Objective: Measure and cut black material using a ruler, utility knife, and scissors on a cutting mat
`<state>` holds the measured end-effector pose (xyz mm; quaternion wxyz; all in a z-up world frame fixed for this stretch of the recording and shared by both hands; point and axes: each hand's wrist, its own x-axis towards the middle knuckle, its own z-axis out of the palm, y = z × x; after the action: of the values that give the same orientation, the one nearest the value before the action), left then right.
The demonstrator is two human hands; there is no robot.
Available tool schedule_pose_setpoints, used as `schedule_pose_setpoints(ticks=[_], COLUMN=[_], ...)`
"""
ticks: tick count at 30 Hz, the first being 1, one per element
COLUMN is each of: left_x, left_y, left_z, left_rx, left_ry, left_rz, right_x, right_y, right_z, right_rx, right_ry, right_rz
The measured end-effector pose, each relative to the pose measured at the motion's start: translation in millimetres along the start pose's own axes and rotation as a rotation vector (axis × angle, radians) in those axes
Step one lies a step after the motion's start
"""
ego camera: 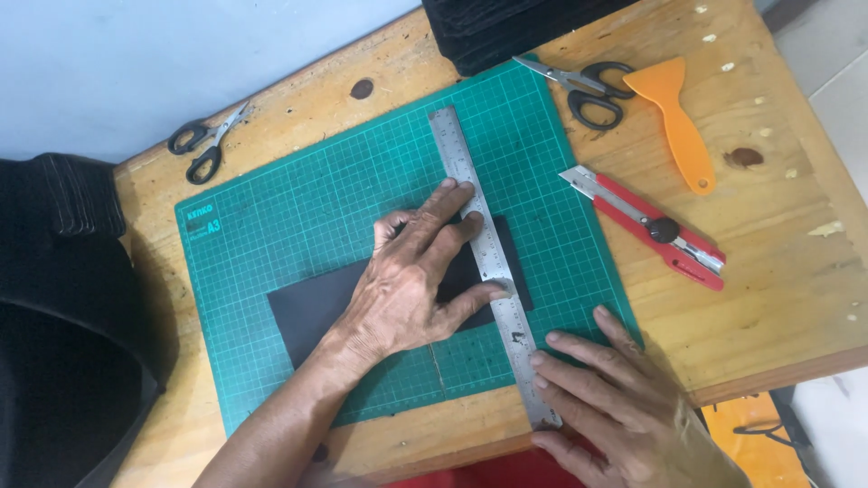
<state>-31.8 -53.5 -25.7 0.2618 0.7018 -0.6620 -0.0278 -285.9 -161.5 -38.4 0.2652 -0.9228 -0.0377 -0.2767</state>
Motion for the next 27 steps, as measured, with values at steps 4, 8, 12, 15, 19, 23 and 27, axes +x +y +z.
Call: schedule_pose_setpoints(ticks=[4,8,12,15,19,23,27], left_x=[-0.7,-0.5,-0.4,-0.6,-0.5,-0.5,0.5], left_y=[-1.3,0.0,0.0,-0.2,-1.0,-1.0,-0.3], left_z=[1.1,0.9,0.7,0.9,0.6,0.9,-0.3], left_rx=[0.010,0.012,0.023,0.030,0.027,0.034,0.033], left_ry=[-0.009,-0.017,-0.053,-0.068,-0.084,-0.079,-0.087], left_rz=[0.002,-0.005,-0.015,-0.019,-0.014,-0.008,-0.010], right_x=[-0.4,-2.5,-4.5,-5.2,-5.6,-5.3,-4.8], right_y=[0.5,1.9,3.7,4.2,5.7,4.6,5.1], right_z=[2.2,2.6,2.9,3.8,5.4,4.0,4.5], right_rx=[-0.012,-0.024,-0.012,-0.007,-0.001,-0.023,-0.008], right_ry=[0.025,0.025,0.023,0.023,0.030,0.013,0.029], right_rz=[-0.003,-0.017,-0.031,-0.031,-0.046,-0.043,-0.041])
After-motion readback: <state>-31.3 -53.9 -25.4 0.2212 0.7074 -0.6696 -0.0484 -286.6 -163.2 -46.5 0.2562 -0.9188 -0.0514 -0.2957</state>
